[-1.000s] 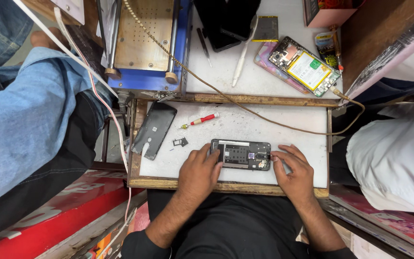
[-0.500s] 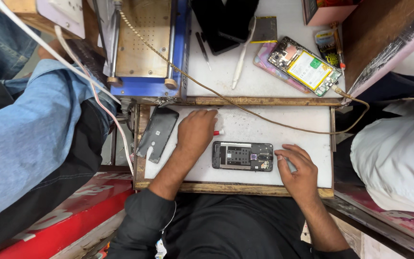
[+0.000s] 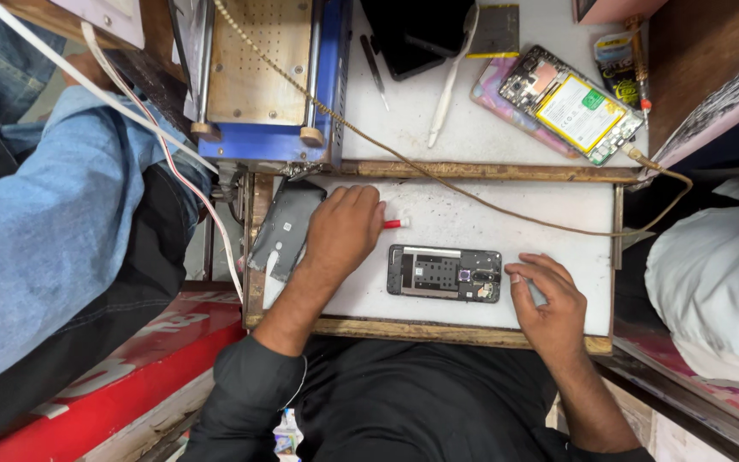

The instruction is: The person uses a screwdriver to remove screws from the back of a disassembled smartphone, then reassembles the device by aligning and snapping the back cover into place. The person handles the phone and screwdriver throughout the process.

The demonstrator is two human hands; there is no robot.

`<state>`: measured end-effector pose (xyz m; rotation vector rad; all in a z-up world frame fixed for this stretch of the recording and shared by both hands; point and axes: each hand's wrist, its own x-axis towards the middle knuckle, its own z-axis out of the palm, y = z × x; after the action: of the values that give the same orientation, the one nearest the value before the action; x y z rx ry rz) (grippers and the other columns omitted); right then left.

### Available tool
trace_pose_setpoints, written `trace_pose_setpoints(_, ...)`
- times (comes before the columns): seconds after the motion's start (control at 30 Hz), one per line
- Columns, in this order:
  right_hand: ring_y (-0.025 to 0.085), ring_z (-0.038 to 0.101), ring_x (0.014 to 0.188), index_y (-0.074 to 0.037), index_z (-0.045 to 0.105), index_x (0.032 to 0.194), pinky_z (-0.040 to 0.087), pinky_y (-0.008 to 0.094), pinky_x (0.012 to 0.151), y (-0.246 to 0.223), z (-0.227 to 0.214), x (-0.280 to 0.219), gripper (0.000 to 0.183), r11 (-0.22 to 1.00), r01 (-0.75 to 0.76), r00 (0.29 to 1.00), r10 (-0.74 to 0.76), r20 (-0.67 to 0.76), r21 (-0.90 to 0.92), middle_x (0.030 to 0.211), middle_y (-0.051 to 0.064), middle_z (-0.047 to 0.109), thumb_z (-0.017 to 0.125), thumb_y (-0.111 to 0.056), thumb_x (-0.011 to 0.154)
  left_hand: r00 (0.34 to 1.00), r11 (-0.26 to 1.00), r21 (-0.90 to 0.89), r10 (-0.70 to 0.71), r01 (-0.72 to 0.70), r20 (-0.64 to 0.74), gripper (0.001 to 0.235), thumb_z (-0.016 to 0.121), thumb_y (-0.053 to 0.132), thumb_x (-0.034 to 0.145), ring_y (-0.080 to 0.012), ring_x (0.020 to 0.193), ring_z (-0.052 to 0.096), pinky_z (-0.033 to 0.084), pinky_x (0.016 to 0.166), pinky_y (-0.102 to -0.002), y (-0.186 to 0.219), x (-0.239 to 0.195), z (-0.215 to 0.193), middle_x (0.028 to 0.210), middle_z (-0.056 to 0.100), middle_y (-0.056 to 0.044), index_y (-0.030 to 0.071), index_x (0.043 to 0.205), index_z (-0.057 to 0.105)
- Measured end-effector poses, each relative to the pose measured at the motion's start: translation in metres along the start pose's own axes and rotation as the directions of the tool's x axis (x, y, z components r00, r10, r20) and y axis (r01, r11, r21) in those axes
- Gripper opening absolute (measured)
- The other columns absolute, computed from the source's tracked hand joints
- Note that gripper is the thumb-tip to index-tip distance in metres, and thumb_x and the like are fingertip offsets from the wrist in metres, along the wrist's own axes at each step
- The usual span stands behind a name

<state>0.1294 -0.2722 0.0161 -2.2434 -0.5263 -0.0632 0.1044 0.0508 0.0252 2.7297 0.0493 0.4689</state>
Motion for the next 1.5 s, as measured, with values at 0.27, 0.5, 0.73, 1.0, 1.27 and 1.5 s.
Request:
trace_pose_setpoints(0.27,0.027,0.070,0.118,-0.005,0.076,0.106,0.054,0.039,0.105,-0.002,0.000,0.002,0.013,0.999,0.007,1.000,-0.008,0.010,0.031,0.108,0.012,0.076,0.070,-0.004,0.094,0.997,0.969,-0.235,-0.076,0.072,-0.008,0.008,0.068,0.010,0.094,-0.0302,0.084,0.069,0.056,0.071,-0.043,0.004,-0.031,-0.018,0.089,0.071,-0.010,0.006,0.100,0.070)
trace_pose_setpoints(0.5,0.027,0.070,0.119,-0.006,0.076,0.107,0.054,0.039,0.106,0.000,0.001,0.000,0.013,1.000,-0.003,1.000,0.003,0.017,0.022,0.112,0.013,0.075,0.070,-0.005,0.095,0.969,0.998,-0.022,0.056,-0.052,0.241,0.005,0.068,0.009,0.084,-0.0285,0.081,0.070,0.057,0.067,-0.043,0.000,-0.002,0.003,0.082,0.070,-0.007,0.012,0.082,0.072)
trace_pose_setpoints(0.73,0.026,0.070,0.120,-0.007,0.076,0.107,0.052,0.042,0.112,0.009,0.002,-0.003,0.013,0.999,-0.012,1.000,0.012,0.022,0.036,0.111,0.012,0.076,0.069,-0.005,0.096,0.948,0.982,0.099,0.127,-0.162,0.291,0.009,0.067,0.010,0.082,-0.0245,0.081,0.070,0.058,0.060,-0.038,0.006,0.008,0.016,0.089,0.068,-0.008,0.006,0.090,0.068)
trace_pose_setpoints(1.0,0.027,0.069,0.120,-0.005,0.076,0.108,0.052,0.043,0.111,-0.001,-0.001,-0.001,0.013,0.997,-0.033,0.999,0.032,0.015,0.074,0.113,0.013,0.075,0.069,-0.005,0.097,0.959,0.975,0.012,0.214,-0.220,0.185,0.006,0.067,0.009,0.077,-0.0278,0.082,0.071,0.058,0.063,-0.041,0.009,0.010,0.031,0.086,0.069,-0.007,0.009,0.083,0.068)
trace_pose_setpoints(1.27,0.026,0.070,0.118,-0.005,0.076,0.110,0.051,0.044,0.118,-0.008,-0.002,0.002,0.012,0.999,0.006,0.999,-0.009,0.050,0.040,0.106,0.012,0.076,0.068,-0.003,0.101,0.908,0.921,0.288,0.134,-0.261,0.397,0.011,0.067,0.012,0.077,-0.0226,0.077,0.071,0.058,0.055,-0.038,0.038,0.017,0.057,0.083,0.069,-0.009,0.006,0.084,0.073)
trace_pose_setpoints(1.5,0.027,0.070,0.121,-0.005,0.076,0.110,0.052,0.040,0.113,-0.006,-0.003,-0.001,0.013,0.997,-0.032,0.999,0.030,0.031,0.064,0.113,0.014,0.075,0.069,-0.003,0.099,0.977,0.973,0.138,0.165,-0.183,0.134,0.010,0.060,0.011,0.082,-0.0273,0.079,0.071,0.056,0.055,-0.039,0.006,0.004,0.037,0.087,0.068,-0.010,0.006,0.090,0.065)
